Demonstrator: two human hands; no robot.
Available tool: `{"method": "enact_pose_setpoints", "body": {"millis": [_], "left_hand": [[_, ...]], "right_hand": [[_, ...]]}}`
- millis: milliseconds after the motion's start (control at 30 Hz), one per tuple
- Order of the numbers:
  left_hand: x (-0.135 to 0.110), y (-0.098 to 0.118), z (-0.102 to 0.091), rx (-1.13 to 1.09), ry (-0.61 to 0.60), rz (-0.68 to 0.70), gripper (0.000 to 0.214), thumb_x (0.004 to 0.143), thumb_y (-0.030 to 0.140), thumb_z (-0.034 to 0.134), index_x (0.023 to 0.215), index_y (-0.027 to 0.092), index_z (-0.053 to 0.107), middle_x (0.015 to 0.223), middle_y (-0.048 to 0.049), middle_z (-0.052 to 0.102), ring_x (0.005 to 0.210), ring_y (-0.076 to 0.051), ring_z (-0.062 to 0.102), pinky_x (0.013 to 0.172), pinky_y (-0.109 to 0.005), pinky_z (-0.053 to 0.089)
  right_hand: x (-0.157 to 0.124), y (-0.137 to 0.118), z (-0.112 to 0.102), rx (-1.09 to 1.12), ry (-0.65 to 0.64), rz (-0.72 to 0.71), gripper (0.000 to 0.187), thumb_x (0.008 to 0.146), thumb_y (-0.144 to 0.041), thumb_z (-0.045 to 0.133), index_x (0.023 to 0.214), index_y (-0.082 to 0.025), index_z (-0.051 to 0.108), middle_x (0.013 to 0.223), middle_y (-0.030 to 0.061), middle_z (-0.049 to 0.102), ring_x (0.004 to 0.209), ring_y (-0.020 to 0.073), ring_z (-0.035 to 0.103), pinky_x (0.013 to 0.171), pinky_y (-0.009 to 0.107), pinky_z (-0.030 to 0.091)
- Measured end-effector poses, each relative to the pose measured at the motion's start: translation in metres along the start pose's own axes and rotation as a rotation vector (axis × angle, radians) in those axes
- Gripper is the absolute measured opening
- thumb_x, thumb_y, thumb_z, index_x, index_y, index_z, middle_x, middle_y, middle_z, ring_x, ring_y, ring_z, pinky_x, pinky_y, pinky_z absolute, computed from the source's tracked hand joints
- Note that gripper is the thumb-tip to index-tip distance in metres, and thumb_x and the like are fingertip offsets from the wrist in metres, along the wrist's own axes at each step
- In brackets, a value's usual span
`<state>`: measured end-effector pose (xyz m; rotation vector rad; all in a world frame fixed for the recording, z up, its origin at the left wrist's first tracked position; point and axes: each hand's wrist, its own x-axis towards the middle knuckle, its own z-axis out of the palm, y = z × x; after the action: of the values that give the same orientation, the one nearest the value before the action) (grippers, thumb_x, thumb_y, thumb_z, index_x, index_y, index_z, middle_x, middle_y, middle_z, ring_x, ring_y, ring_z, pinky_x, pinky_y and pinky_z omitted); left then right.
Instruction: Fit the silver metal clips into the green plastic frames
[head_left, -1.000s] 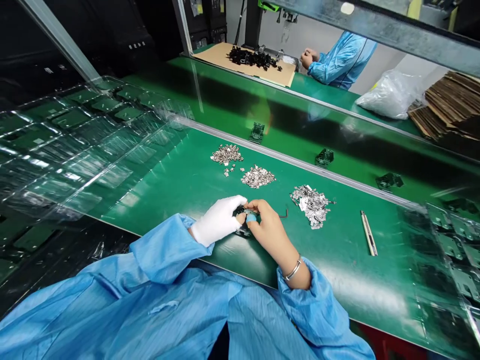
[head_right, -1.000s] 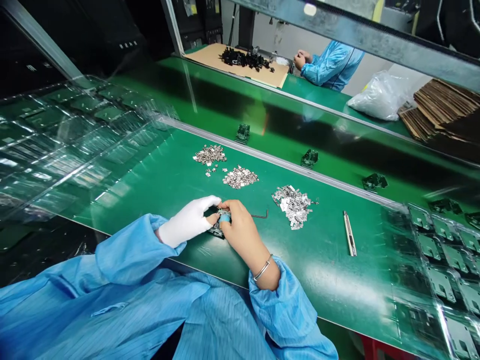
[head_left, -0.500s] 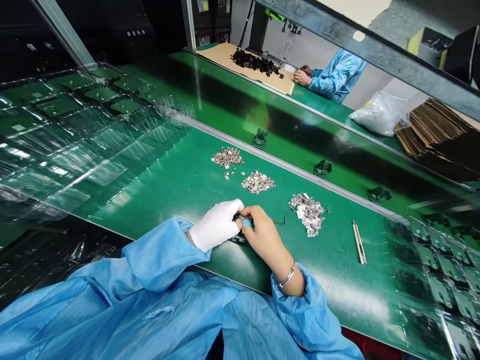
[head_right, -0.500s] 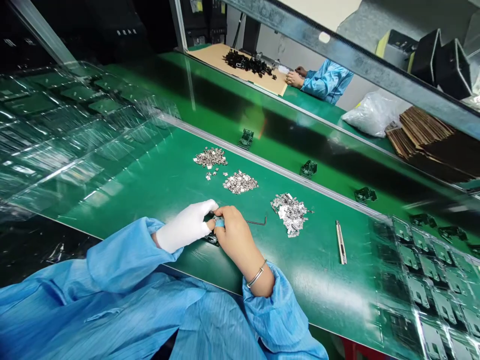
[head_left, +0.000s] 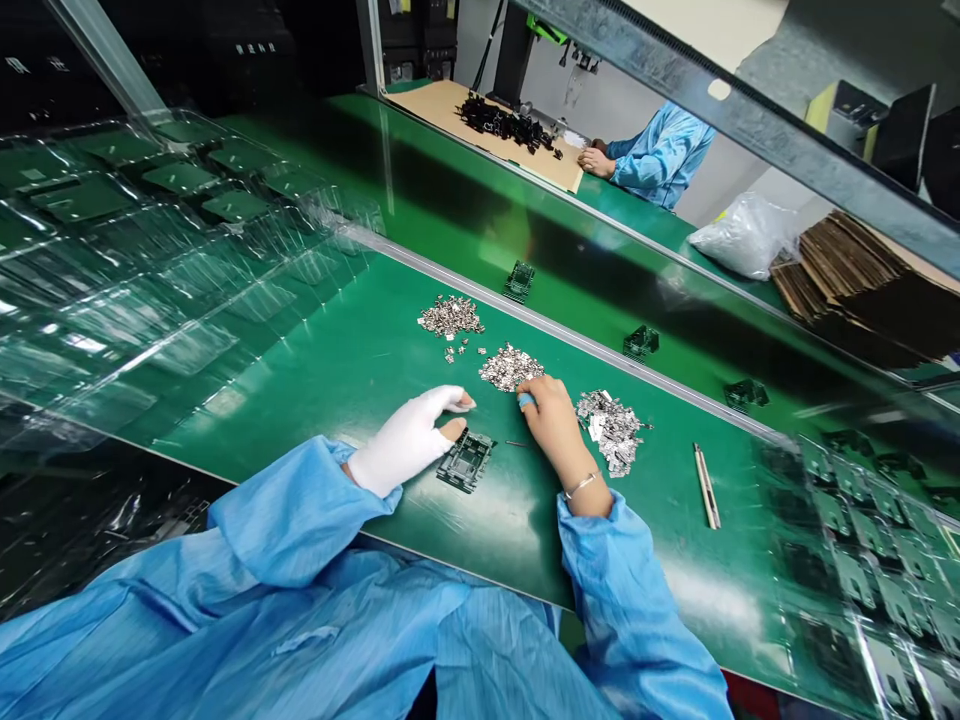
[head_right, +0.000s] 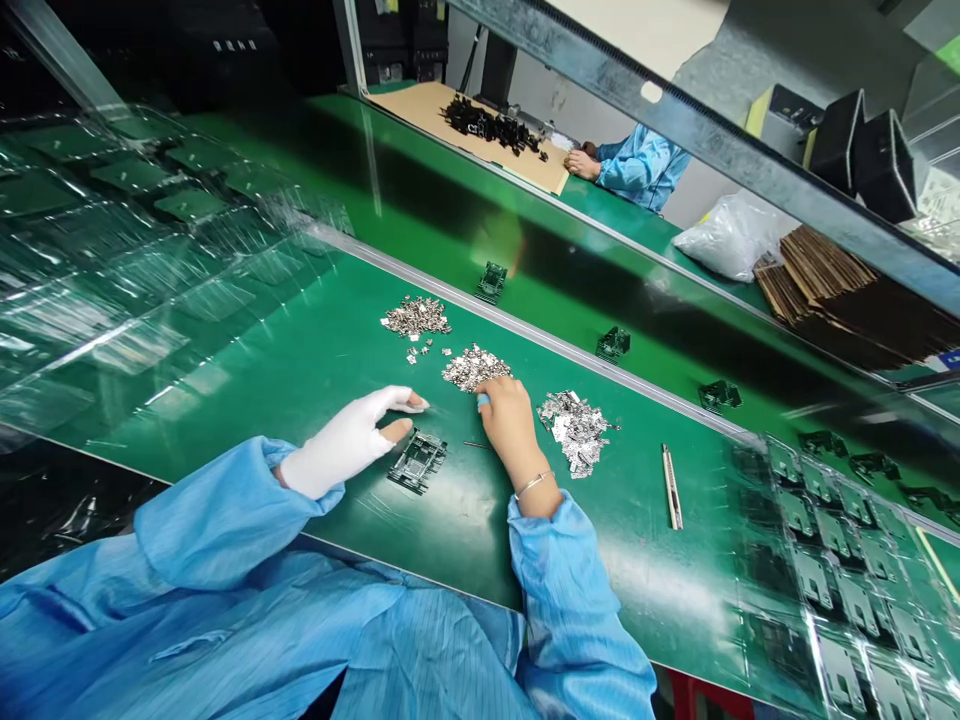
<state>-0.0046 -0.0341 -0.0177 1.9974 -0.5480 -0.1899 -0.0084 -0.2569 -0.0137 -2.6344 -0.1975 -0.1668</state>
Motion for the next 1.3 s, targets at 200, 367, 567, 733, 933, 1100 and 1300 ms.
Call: {"method": "enact_pose_setpoints", "body": {"millis": [200,367,567,733,933,1100,1300], "left_hand": [[0.004,-0.004,-0.003,0.045,-0.008,-0.033,0.022,0.081,0.029,0.044,0.095,0.018,0.059,0.099,-0.0051,0.068,0.094,-0.020,0.063,0.091,-0.035,0.050],[0.003,-0.002,-0.001,0.051,-0.016,-0.044,0.022,0.083,0.030,0.044,0.094,0.019,0.059,0.099,-0.0043,0.068,0.093,-0.020,0.063,0.089,-0.034,0.050],[0.003,-0.001,0.001,0.064,-0.016,-0.044,0.022,0.083,0.031,0.045,0.093,0.018,0.059,0.098,-0.0048,0.068,0.093,-0.020,0.063,0.090,-0.035,0.050],[0.004,-0.002,0.002,0.064,-0.030,-0.053,0.023,0.084,0.032,0.044,0.093,0.018,0.059,0.098,-0.0049,0.068,0.092,-0.020,0.063,0.090,-0.035,0.050],[-0.008,-0.007,-0.007,0.002,-0.119,0.072,0.041,0.086,0.042,0.046,0.117,0.016,0.052,0.123,-0.0113,0.059,0.117,-0.024,0.055,0.105,-0.041,0.040],[-0.021,-0.011,-0.001,0.129,-0.269,0.156,0.067,0.075,0.040,0.064,0.132,0.016,0.038,0.137,-0.0148,0.045,0.129,-0.029,0.043,0.109,-0.045,0.035],[-0.020,0.005,0.017,0.223,-0.067,0.262,0.042,0.077,0.034,0.060,0.111,0.015,0.047,0.107,-0.0103,0.054,0.100,-0.024,0.057,0.089,-0.039,0.049]], "right_hand": [[0.013,0.022,0.017,-0.254,-0.013,-0.052,0.025,0.080,-0.005,0.048,0.092,-0.021,0.064,0.100,0.0077,0.061,0.096,0.0247,0.048,0.091,0.040,0.036],[0.011,0.027,0.013,-0.238,-0.028,-0.018,0.028,0.081,-0.006,0.047,0.099,-0.022,0.061,0.104,0.0064,0.061,0.102,0.0242,0.048,0.097,0.042,0.032],[0.010,0.028,0.012,-0.246,-0.041,-0.062,0.032,0.082,-0.004,0.047,0.100,-0.024,0.062,0.105,0.0056,0.061,0.102,0.0241,0.048,0.100,0.043,0.029],[0.011,0.023,0.015,-0.320,-0.037,-0.084,0.020,0.085,-0.009,0.048,0.093,-0.021,0.062,0.100,0.0069,0.061,0.097,0.0241,0.048,0.099,0.043,0.030],[-0.001,0.015,0.009,-0.273,-0.031,-0.051,0.012,0.083,-0.012,0.048,0.085,-0.017,0.059,0.089,0.0093,0.060,0.089,0.0247,0.050,0.094,0.044,0.034],[-0.034,-0.011,-0.002,0.286,0.063,-0.154,0.011,0.082,-0.012,0.046,0.081,-0.021,0.053,0.088,0.0049,0.058,0.088,0.0200,0.053,0.082,0.035,0.043],[-0.059,-0.035,0.003,0.424,0.084,-0.250,0.014,0.081,-0.011,0.048,0.085,-0.022,0.055,0.105,0.0063,0.060,0.104,0.0209,0.054,0.091,0.040,0.041]]}}
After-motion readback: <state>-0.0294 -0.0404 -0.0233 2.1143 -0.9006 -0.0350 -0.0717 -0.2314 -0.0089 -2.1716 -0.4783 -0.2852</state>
